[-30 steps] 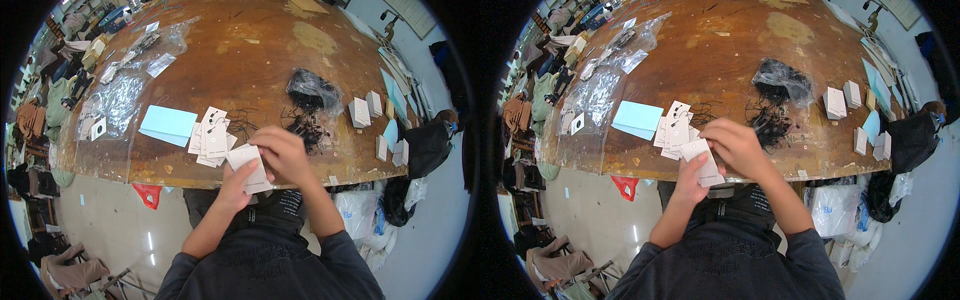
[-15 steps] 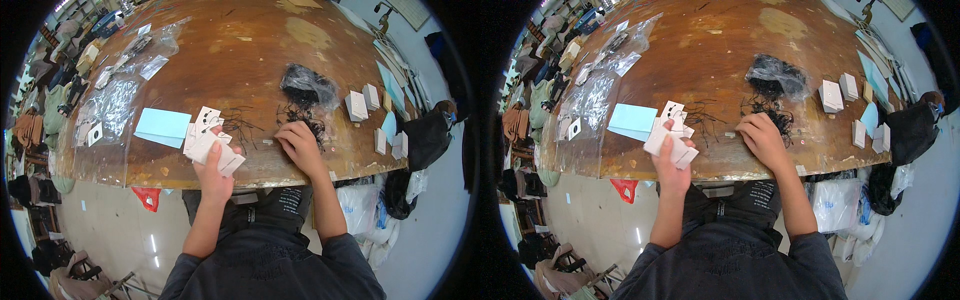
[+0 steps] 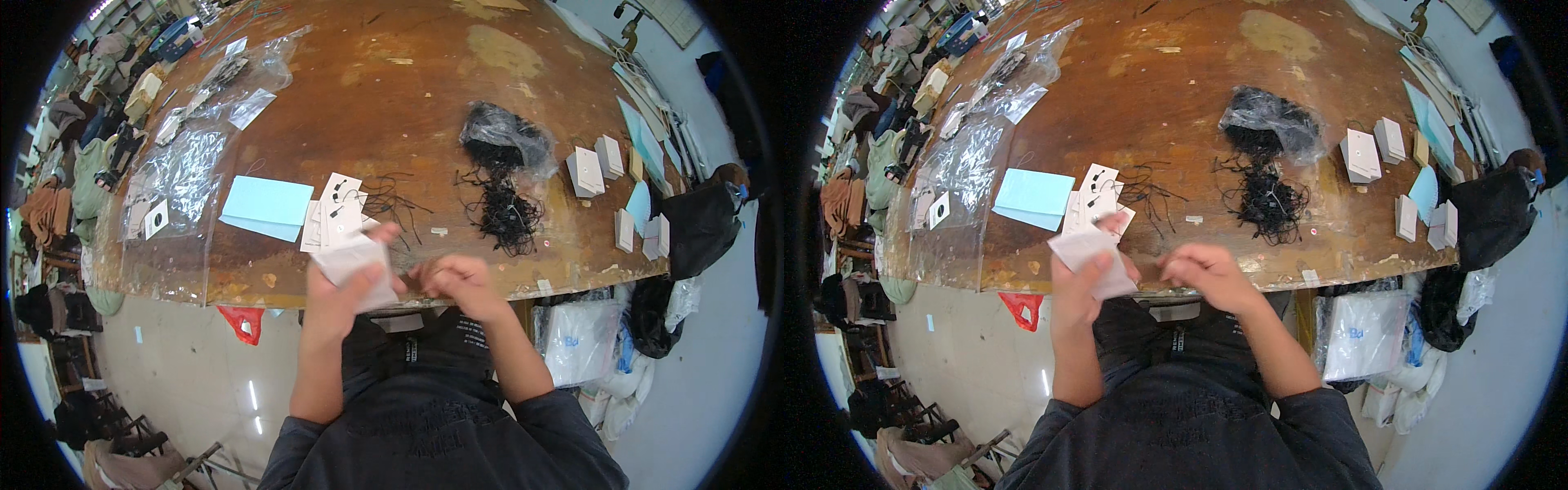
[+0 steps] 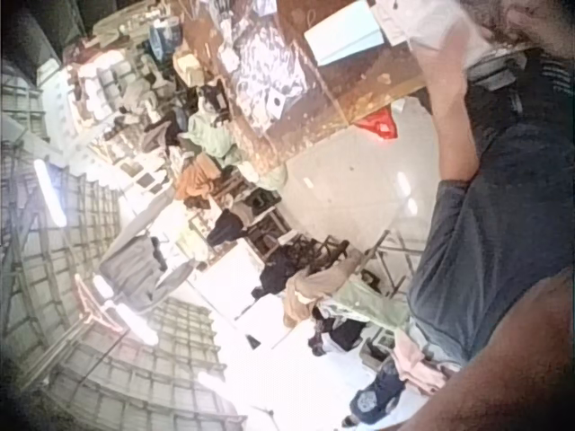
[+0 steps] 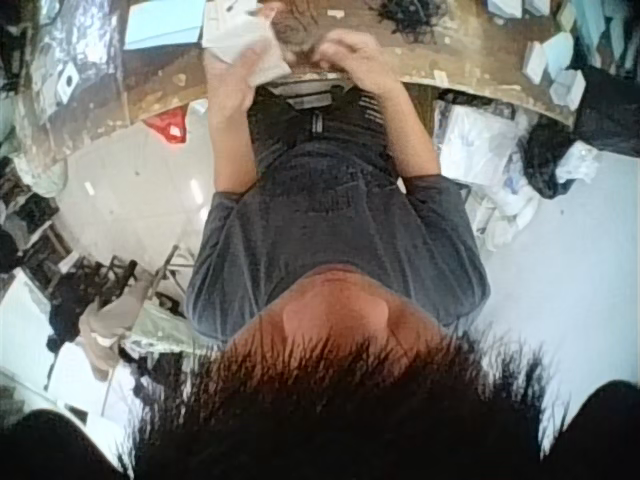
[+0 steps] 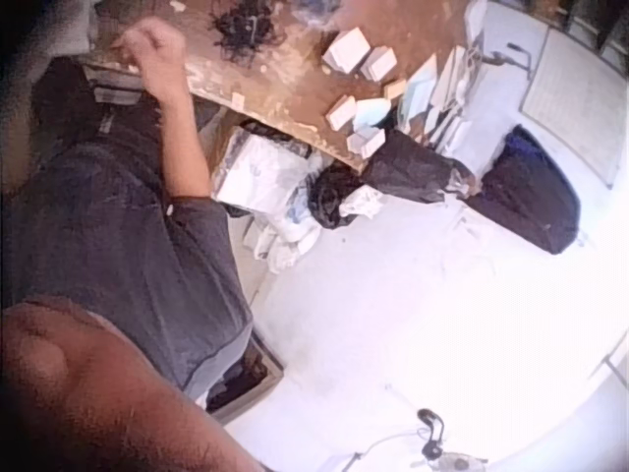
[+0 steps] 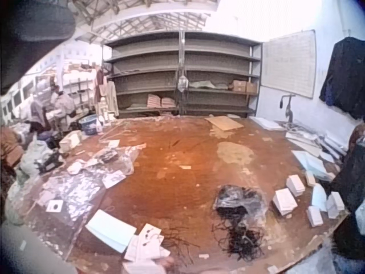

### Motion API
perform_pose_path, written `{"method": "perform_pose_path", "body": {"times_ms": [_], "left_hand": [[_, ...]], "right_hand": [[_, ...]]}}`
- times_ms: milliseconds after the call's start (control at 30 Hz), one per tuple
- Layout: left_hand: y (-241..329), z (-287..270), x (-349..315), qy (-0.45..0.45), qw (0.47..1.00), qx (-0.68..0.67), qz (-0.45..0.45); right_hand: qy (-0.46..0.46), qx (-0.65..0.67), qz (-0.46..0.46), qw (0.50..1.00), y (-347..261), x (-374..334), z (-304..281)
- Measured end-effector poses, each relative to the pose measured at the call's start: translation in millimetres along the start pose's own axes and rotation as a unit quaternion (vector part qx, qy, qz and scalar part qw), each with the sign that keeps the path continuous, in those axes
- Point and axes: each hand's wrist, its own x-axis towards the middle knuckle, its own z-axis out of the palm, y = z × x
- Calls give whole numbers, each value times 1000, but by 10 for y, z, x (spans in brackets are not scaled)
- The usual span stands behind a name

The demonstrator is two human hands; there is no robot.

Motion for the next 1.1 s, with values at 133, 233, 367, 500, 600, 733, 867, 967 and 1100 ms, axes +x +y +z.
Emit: {"method": "perform_pose_path", "body": {"times_ms": [133,233,367,500,600,733,867,967,1100], "left_hand": [[-60,-116,70,106,994,8,-1],[-198,-92,63,102,993,-48,-22],[-355,-32,60,143,989,35,-15],[-394,-37,21,153,970,184,39],[-377,-37,-16,161,976,141,49],[-368,45,-53,186,955,209,101],[-366,116,-82,214,943,216,136],[-386,121,-92,213,934,234,166],[-436,88,-69,194,904,298,238]], "right_hand": [[74,101,-181,976,-101,61,-65],[136,214,-270,929,-305,130,-16],[156,112,-217,957,-423,171,237],[169,-163,-119,965,-297,228,516],[228,-62,-87,968,-234,251,600],[227,-183,-89,952,-211,323,648],[205,-356,-210,887,-210,372,684],[202,-350,-194,894,-208,387,703],[213,-335,-203,895,-181,392,730]]}}
